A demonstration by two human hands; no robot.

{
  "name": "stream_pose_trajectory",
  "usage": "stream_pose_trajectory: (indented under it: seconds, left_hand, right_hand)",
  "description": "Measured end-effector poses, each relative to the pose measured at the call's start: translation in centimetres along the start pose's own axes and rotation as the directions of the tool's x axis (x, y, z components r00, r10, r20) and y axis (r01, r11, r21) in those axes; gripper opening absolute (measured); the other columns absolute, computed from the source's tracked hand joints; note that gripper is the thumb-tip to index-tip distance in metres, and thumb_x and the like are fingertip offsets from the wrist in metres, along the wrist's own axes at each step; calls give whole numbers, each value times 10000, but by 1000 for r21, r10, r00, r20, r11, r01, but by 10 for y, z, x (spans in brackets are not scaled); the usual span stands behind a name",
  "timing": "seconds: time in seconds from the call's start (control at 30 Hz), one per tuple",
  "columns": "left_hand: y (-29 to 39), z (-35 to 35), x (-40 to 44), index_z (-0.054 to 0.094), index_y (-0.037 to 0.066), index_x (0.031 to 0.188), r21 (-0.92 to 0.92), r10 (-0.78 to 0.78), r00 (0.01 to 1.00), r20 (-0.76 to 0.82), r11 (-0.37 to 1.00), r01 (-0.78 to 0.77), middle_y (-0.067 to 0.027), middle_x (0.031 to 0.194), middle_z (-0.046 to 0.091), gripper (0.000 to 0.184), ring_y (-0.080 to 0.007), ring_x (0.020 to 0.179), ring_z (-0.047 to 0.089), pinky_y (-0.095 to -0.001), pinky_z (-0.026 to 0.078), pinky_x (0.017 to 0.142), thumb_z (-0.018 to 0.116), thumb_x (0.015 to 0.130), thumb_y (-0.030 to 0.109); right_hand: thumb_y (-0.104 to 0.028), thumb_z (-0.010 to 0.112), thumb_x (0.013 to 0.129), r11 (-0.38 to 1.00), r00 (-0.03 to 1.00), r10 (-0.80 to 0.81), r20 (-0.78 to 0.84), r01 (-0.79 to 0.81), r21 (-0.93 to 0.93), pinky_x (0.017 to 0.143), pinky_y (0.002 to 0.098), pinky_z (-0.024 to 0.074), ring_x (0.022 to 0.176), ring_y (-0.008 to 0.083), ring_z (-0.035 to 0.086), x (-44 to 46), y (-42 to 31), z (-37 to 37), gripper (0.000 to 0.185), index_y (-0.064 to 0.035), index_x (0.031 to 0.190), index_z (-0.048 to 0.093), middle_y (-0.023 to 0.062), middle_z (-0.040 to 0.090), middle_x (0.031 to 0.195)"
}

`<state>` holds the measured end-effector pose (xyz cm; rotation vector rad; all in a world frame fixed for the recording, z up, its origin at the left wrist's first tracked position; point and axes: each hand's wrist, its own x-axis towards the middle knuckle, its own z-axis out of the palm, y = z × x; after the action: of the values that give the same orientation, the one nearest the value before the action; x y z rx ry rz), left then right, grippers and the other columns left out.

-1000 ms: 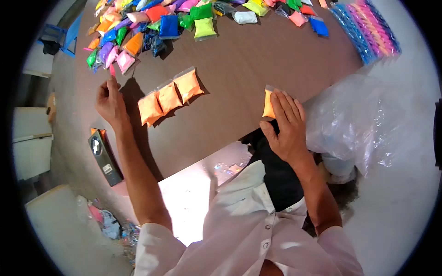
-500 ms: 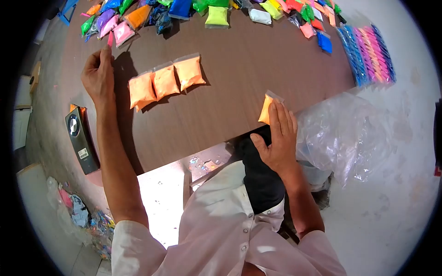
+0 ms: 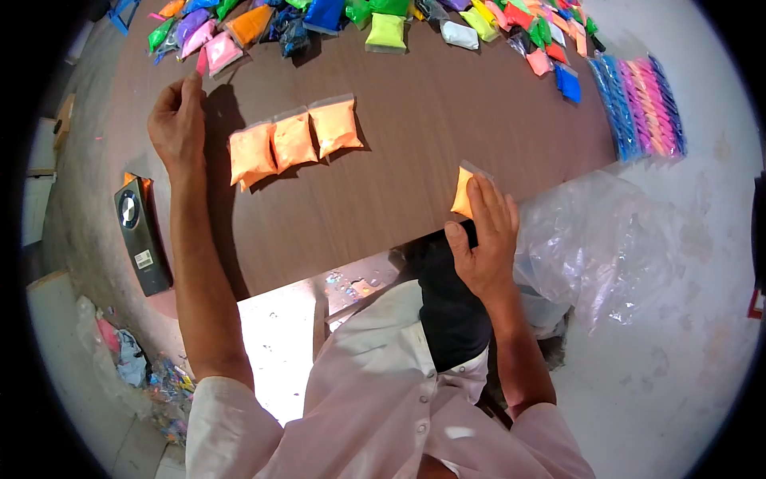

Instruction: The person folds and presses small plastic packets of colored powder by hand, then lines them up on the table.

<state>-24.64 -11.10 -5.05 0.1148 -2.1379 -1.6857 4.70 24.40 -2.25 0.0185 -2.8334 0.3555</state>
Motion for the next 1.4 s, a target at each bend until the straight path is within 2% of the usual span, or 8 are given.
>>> stream_pose_trajectory:
  seconds: [0.1,0.2,0.27,0.4,0.83,1.03,1.13,1.4]
  left_hand:
    - [4,-1,-1,762,13,925,41,-22,1000,0,999,22,43,755,628,326,-32,654,499,-219,373,580,776,979,334]
    - [5,1,-2,767,16,947,63,-24,999,-23,998,25,37,764,635,327,-39,652,503,-226,381,580,777,976,341]
    - [0,-2,0,773,19,960,61,-15,1000,-10,998,15,33,770,641,329,-39,651,506,-227,384,580,780,973,348]
    - [0,-1,0,782,18,987,73,-24,1000,-14,997,25,22,785,656,339,-43,648,515,-229,394,578,788,967,357]
    - [-3,-2,3,766,-4,957,35,12,999,32,999,-13,27,754,641,346,-32,655,502,-220,371,578,785,972,341]
    - [3,-3,-1,764,13,941,67,-32,999,6,997,32,28,759,639,334,-32,649,500,-224,372,575,788,967,346]
    - [-3,-1,2,765,18,938,41,-16,1000,0,999,16,27,765,642,335,-36,642,497,-227,373,573,795,962,351]
    - [-5,-1,3,768,21,940,6,-16,1000,16,1000,16,27,772,642,335,-41,647,497,-232,374,573,798,961,353]
  right_hand:
    - [-324,672,963,990,998,49,41,-54,134,1200,602,297,1435,431,479,3,0,-5,682,33,1514,490,267,493,1561]
    - [-350,680,956,960,986,163,-33,-151,234,1198,602,303,1460,439,445,4,-2,-7,726,17,1542,458,276,442,1597]
    - [-364,682,958,997,999,24,27,-26,73,1205,592,295,1466,445,433,0,3,-9,762,28,1559,427,288,422,1606]
    - [-375,691,964,1000,996,-1,90,-1,21,1212,582,279,1451,460,441,-11,0,-8,766,64,1538,437,283,449,1589]
    - [-335,703,946,999,999,-35,11,36,-33,1171,569,344,1379,418,543,4,1,-7,690,61,1480,517,266,545,1515]
    - [-331,702,944,981,998,57,13,-59,186,1177,573,353,1368,429,546,11,5,-17,694,49,1490,505,273,550,1499]
    - [-326,706,946,994,999,12,-52,-6,111,1189,577,343,1365,443,542,9,-1,-16,695,44,1497,499,282,536,1511]
    - [-345,704,963,998,999,-27,45,25,49,1195,568,331,1408,432,506,8,9,-7,660,51,1465,540,265,519,1540]
